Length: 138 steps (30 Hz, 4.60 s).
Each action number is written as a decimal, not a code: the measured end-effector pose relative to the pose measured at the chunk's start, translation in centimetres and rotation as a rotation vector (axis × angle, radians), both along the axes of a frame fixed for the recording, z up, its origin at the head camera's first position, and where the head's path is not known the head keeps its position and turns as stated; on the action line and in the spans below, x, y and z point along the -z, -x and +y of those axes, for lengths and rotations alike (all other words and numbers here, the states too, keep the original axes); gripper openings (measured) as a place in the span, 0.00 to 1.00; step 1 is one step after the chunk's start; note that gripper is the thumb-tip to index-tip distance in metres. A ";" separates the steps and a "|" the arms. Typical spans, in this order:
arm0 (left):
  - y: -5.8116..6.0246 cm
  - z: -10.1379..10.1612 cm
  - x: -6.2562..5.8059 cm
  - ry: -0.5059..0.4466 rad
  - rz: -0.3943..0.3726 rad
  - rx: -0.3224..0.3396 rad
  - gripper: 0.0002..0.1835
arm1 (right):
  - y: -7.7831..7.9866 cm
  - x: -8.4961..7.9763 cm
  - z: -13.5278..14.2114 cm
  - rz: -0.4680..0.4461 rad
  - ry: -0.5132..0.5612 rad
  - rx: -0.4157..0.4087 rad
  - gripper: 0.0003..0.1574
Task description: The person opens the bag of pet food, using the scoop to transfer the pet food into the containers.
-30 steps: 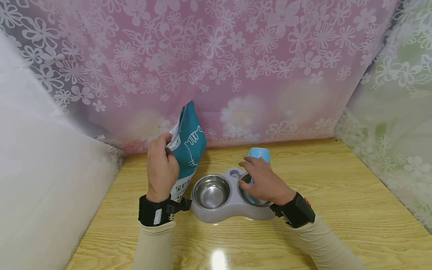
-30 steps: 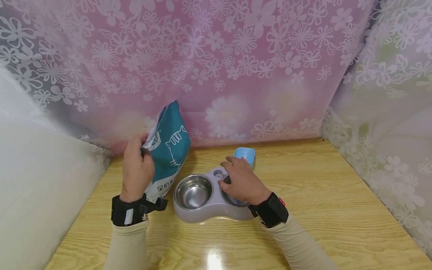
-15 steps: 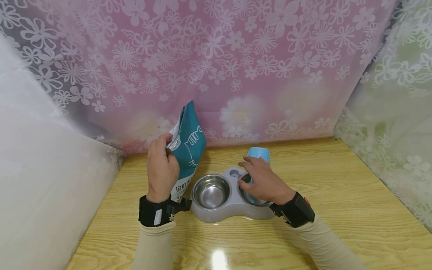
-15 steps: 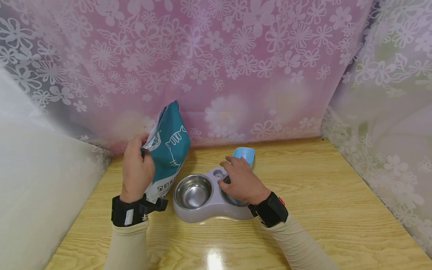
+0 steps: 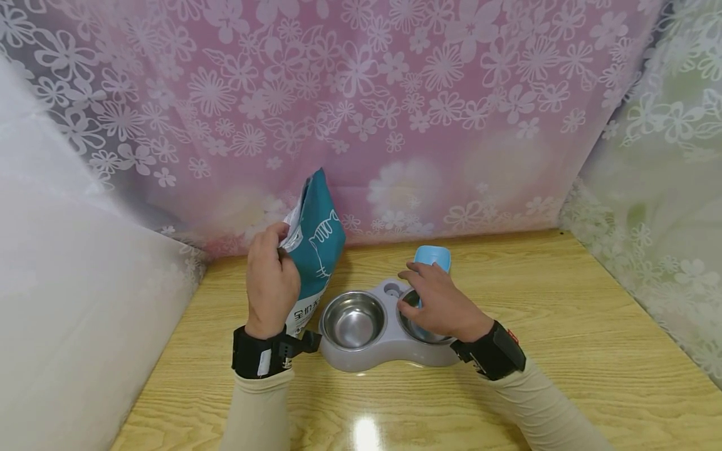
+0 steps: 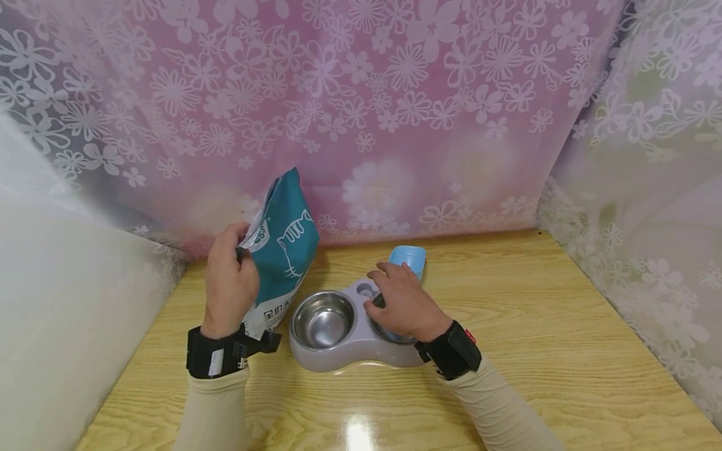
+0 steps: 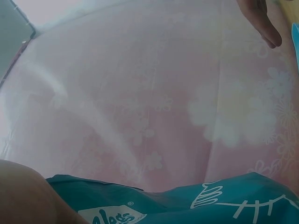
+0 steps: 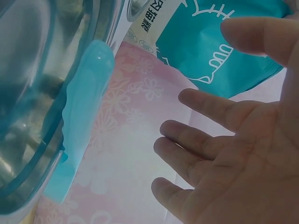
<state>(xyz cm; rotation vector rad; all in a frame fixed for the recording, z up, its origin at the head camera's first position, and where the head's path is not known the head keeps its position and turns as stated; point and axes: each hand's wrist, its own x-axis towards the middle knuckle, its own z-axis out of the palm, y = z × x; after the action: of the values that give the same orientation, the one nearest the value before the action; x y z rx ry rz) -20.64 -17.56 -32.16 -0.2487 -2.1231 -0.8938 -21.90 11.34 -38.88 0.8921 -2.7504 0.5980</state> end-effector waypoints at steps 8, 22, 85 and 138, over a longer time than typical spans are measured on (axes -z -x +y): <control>0.0 0.0 0.0 0.001 0.000 -0.001 0.19 | -0.1 -0.2 0.0 0.007 0.002 -0.012 0.34; -0.1 0.3 -0.1 0.007 -0.004 0.002 0.19 | 0.0 0.1 0.0 0.010 -0.008 -0.011 0.34; -0.6 0.6 -0.5 0.072 -0.065 0.107 0.21 | -0.1 -3.6 -9.0 0.195 0.497 -0.288 0.34; -1.2 3.0 -0.1 0.135 -0.356 0.268 0.15 | -2.3 -4.5 -8.0 0.074 0.176 -0.183 0.51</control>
<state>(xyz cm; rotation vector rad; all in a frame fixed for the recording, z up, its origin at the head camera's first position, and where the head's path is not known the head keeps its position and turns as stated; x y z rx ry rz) -19.42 -14.56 -32.02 -0.4825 -2.5262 -1.0080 -19.61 3.36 -34.39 1.1058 -2.5214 0.8074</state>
